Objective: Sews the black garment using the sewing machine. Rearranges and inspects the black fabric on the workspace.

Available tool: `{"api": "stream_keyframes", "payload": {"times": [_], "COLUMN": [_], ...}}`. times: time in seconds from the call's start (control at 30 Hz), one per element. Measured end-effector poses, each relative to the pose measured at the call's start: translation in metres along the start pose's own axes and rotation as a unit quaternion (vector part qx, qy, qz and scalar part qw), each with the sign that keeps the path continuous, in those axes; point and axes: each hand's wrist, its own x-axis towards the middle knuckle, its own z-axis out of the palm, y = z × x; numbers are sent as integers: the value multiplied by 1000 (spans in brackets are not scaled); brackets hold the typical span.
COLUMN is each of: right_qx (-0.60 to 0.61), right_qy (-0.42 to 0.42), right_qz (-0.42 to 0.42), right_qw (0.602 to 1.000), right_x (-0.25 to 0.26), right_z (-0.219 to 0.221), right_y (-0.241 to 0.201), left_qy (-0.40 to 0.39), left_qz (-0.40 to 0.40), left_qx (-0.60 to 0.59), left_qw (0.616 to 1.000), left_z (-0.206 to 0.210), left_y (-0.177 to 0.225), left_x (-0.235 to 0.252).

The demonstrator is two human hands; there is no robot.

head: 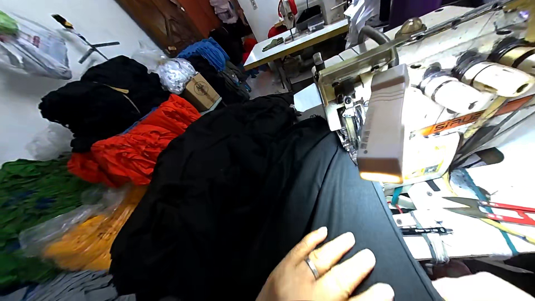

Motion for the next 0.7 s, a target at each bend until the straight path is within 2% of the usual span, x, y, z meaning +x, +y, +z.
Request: {"api": "stream_keyframes", "payload": {"times": [0.23, 0.43, 0.5, 0.63, 0.7], "right_qx": [-101, -236, -257, -328, -365], "right_qy": [37, 160, 169, 161, 158], "right_qz": [-28, -85, -91, -61, -75], "right_qw": [994, 955, 947, 929, 915], "right_x": [50, 90, 100, 109, 109], "right_z": [-4, 9, 9, 12, 13], "right_y": [23, 56, 57, 60, 59], "left_qy": [61, 73, 80, 22, 11], "left_qz": [-11, -91, -134, -206, -252], "left_qx": [64, 81, 75, 103, 95], "left_qw": [996, 990, 985, 973, 963], "left_z": [7, 17, 18, 12, 7], "left_y": [-45, -71, -72, -70, -66], "left_x": [25, 38, 46, 62, 71]}}
